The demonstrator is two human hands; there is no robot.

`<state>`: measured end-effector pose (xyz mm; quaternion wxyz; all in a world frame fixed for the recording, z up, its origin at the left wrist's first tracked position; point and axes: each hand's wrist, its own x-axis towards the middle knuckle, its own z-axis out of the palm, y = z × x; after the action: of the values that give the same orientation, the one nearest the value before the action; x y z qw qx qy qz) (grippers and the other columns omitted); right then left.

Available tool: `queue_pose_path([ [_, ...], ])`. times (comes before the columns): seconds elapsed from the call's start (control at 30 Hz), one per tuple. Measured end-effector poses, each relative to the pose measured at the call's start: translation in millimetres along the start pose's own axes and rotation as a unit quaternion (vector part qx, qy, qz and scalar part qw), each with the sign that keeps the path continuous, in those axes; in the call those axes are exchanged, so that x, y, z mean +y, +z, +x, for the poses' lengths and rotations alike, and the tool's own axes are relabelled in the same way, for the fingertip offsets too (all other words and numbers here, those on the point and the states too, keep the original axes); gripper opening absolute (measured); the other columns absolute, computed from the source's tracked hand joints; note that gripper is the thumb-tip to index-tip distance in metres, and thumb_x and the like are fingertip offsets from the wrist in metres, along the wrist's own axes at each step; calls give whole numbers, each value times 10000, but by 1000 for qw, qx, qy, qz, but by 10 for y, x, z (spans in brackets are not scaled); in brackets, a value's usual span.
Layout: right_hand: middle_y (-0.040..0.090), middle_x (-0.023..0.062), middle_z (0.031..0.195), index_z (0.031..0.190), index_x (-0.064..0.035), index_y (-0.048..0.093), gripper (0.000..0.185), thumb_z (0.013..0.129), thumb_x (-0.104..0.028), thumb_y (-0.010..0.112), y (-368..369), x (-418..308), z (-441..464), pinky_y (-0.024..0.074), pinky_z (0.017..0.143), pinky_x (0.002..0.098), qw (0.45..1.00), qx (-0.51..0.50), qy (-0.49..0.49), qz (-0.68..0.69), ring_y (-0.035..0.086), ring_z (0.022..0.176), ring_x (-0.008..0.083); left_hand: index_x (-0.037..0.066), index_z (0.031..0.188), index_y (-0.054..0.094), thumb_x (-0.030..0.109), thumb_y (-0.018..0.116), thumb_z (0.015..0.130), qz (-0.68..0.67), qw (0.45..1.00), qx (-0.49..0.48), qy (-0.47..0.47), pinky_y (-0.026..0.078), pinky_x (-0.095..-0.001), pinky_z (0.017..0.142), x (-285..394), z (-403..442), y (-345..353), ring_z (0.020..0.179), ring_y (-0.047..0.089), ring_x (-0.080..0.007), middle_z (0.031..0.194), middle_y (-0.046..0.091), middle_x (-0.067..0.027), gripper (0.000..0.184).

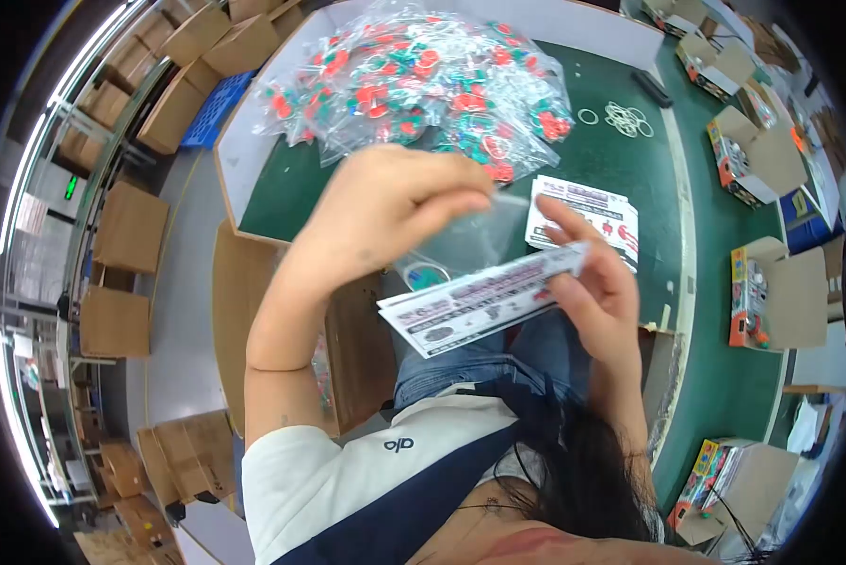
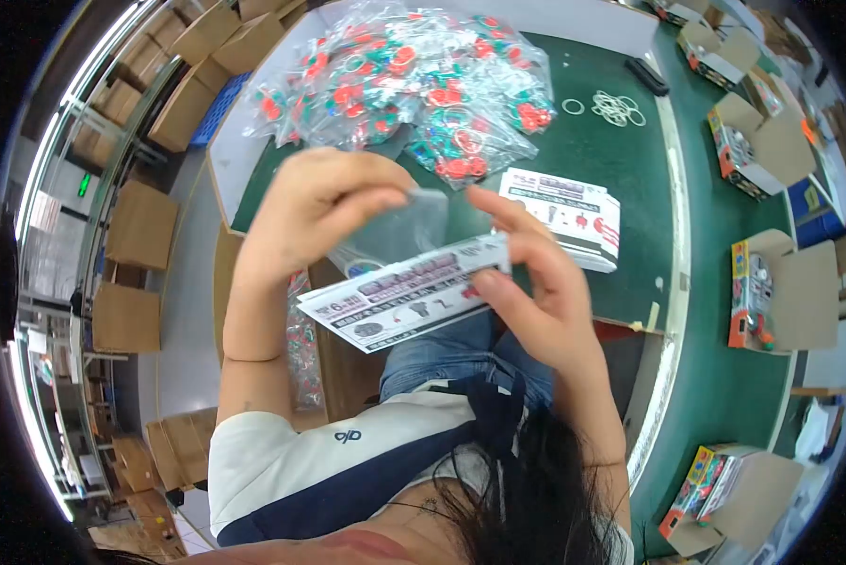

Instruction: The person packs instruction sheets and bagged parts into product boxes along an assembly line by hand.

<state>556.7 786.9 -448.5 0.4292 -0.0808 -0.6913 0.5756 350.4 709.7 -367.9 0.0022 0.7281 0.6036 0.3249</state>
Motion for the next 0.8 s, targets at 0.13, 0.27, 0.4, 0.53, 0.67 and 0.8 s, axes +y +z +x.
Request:
queue_pose_path([
  [0.13, 569, 93, 943, 946, -8, 476, 113, 840, -23, 510, 2, 58, -127, 418, 781, 253, 971, 30, 146, 187, 534, 871, 128, 85, 868, 608, 155, 594, 789, -181, 978, -86, -53, 391, -267, 487, 174, 114, 249, 528, 536, -154, 626, 566, -60, 107],
  [0.27, 563, 50, 887, 969, -9, 423, 130, 857, -7, 490, -62, 144, -209, 425, 691, 190, 981, 117, 85, 131, 527, 776, 64, 52, 939, 588, 186, 565, 828, -335, 920, -142, -146, 377, -222, 487, 186, 186, 371, 538, 505, -71, 600, 544, -9, 175],
  [0.4, 563, 61, 886, 963, -13, 417, 149, 845, 1, 507, -107, 185, -238, 428, 700, 206, 979, 152, 68, 115, 525, 785, 71, 4, 1037, 546, 202, 551, 846, -518, 829, -144, -154, 389, -196, 524, 60, 194, 539, 602, 498, -42, 677, 554, 7, 274],
  [0.53, 569, 52, 899, 948, -25, 429, 133, 843, 6, 503, -137, 276, -217, 423, 676, 195, 964, 251, 0, 87, 521, 773, 54, -31, 1100, 502, 179, 562, 839, -696, 694, -50, -180, 433, -203, 607, 92, 99, 744, 711, 542, -70, 828, 597, -38, 340],
  [0.67, 572, 62, 901, 1006, -13, 431, 228, 812, 0, 549, -124, 356, -231, 438, 716, 223, 956, 291, -6, 43, 539, 795, 85, -39, 1124, 484, 138, 579, 826, -683, 693, 41, -226, 455, -233, 709, 169, -160, 968, 838, 556, -100, 967, 598, -80, 359],
  [0.8, 568, 86, 956, 1076, 8, 428, 332, 790, -23, 595, -138, 312, -154, 443, 775, 264, 957, 248, 81, 125, 556, 858, 133, -34, 1113, 493, 105, 588, 815, -560, 795, -9, -235, 451, -262, 777, 86, -220, 1032, 908, 548, -121, 1021, 587, -89, 342],
])
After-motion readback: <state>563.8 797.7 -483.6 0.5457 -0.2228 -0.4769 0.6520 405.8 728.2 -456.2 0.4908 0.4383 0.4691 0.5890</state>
